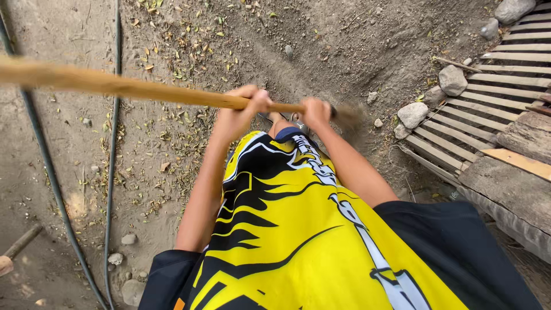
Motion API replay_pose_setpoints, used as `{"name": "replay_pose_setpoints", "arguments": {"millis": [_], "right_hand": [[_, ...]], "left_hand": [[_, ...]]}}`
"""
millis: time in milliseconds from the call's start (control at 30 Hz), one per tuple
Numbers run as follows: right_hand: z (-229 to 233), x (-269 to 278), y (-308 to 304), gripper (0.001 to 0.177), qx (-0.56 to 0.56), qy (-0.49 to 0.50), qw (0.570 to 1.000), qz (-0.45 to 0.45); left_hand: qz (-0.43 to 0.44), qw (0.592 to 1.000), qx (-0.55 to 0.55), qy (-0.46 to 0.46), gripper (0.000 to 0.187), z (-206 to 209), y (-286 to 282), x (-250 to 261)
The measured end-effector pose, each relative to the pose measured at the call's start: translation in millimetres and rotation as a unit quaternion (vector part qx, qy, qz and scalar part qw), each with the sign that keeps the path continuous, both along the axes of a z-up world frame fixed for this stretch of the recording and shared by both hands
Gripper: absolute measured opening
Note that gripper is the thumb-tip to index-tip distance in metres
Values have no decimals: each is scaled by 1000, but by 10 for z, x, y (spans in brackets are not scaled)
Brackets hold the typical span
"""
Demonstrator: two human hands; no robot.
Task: The person sweeps dry leaves and debris from a dirt ground area using a long-handled broom.
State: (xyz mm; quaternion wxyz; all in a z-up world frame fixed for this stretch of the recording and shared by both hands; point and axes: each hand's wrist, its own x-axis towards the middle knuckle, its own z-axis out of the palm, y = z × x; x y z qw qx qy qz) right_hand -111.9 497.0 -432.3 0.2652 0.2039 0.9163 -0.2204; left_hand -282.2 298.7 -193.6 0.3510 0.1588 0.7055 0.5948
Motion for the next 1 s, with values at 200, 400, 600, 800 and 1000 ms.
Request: {"name": "replay_pose_setpoints", "arguments": {"millis": [200, 400, 600, 800, 1000], "right_hand": [[704, -1823, -911, 21, -114, 212, 970, 24], [1181, -1804, -866, 30, -136, 290, 947, -12], [609, -1130, -25, 27, -37, 234, 972, -3], [333, -1909, 27, 25, -56, 339, 938, 46], [900, -2406, 40, 30, -145, 298, 942, 55]], "left_hand": [[122, 975, 51, 177, 35, 1103, -998, -599], [114, 954, 140, 239, 38, 1060, -1031, -760], [121, 984, 117, 64, 32, 511, -228, -569], [178, 973, 82, 120, 33, 686, -58, -650], [195, 944, 92, 250, 37, 1100, -45, -771]]}}
